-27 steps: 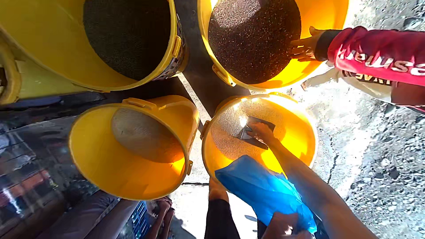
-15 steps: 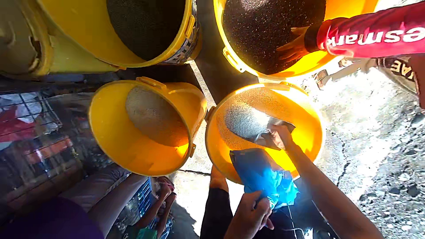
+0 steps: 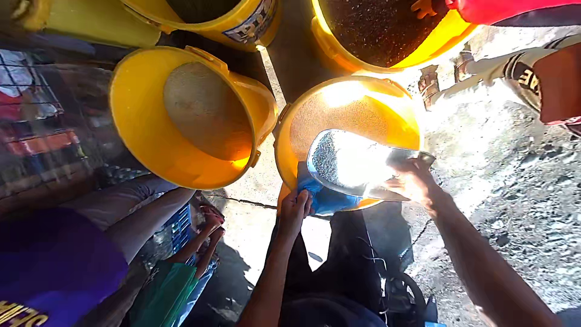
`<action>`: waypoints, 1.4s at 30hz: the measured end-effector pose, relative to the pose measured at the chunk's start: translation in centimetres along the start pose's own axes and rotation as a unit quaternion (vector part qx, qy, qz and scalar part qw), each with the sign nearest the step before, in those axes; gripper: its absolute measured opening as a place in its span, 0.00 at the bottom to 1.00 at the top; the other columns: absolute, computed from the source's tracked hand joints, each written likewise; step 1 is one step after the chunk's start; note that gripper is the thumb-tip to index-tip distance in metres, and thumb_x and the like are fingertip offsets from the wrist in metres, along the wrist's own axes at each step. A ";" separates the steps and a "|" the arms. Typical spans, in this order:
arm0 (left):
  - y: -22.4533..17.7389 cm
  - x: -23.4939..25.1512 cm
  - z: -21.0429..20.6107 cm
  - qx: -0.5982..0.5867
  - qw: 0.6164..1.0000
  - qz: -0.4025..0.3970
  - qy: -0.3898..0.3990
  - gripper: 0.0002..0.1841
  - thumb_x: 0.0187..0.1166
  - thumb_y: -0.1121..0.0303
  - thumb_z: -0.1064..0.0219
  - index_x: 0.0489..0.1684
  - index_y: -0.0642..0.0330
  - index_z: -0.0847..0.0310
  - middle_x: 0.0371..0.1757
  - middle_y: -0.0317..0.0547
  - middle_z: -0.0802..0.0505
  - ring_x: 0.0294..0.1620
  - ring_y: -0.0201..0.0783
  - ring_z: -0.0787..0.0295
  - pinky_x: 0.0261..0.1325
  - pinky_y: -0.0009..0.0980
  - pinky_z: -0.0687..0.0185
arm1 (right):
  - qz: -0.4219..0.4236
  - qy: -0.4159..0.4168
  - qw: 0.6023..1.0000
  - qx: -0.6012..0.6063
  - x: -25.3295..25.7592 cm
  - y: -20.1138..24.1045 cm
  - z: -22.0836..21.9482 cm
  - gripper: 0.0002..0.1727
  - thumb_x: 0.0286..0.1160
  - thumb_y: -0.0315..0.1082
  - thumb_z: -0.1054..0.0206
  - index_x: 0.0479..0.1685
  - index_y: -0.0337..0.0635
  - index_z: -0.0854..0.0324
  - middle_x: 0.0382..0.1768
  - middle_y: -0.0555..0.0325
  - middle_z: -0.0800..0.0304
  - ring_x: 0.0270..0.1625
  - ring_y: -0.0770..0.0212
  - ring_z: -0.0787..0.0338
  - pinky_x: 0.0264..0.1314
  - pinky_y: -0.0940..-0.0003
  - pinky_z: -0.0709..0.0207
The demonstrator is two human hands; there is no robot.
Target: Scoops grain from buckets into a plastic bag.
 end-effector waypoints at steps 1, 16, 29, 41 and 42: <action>-0.4 -0.3 0.1 0.002 1.000 -0.004 -0.004 0.16 0.91 0.68 0.53 0.36 0.61 0.21 0.20 0.31 0.20 0.18 0.27 0.25 0.26 0.25 0.21 | 0.010 0.014 1.000 -0.018 -1.4 0.5 1.5 0.22 0.64 0.49 0.25 0.30 0.34 0.12 0.25 0.41 0.10 0.31 0.38 0.07 0.34 0.35 0.19; -4.6 -6.4 -8.4 -0.064 0.987 0.000 0.147 0.13 0.91 0.68 0.50 0.39 0.62 0.23 0.23 0.33 0.17 0.22 0.27 0.21 0.30 0.23 0.20 | -0.141 0.346 0.923 -0.092 -2.4 7.6 -2.2 0.22 0.82 0.45 0.37 0.64 0.37 0.21 0.46 0.33 0.10 0.50 0.29 0.09 0.48 0.31 0.19; -3.4 -5.5 -5.2 0.015 0.996 -0.044 0.080 0.13 0.90 0.61 0.47 0.43 0.59 0.22 0.24 0.30 0.22 0.23 0.26 0.23 0.31 0.22 0.22 | -0.264 0.410 0.861 -0.143 -3.4 9.4 0.8 0.20 0.89 0.41 0.48 0.63 0.33 0.24 0.47 0.33 0.11 0.53 0.30 0.09 0.50 0.34 0.19; -3.7 -4.9 -3.9 -0.005 0.997 -0.005 0.077 0.13 0.88 0.70 0.51 0.36 0.56 0.21 0.18 0.25 0.24 0.17 0.23 0.27 0.24 0.21 0.24 | -0.215 0.388 0.892 -0.085 -1.2 11.7 1.1 0.21 0.92 0.46 0.49 0.63 0.38 0.22 0.46 0.36 0.09 0.53 0.32 0.09 0.52 0.33 0.19; -3.7 -4.9 -3.8 -0.005 0.997 -0.002 0.077 0.13 0.88 0.70 0.52 0.36 0.55 0.22 0.18 0.25 0.24 0.17 0.22 0.27 0.24 0.20 0.25 | -0.223 0.395 0.886 -0.094 -1.5 11.2 1.9 0.21 0.92 0.47 0.48 0.63 0.38 0.22 0.47 0.36 0.09 0.54 0.32 0.09 0.53 0.33 0.19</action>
Point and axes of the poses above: each hand's wrist, its own x-axis towards the middle knuckle, its own z-axis out of the back of the hand, y = z × x, the point moved 3 cm from there along x, towards the middle knuckle
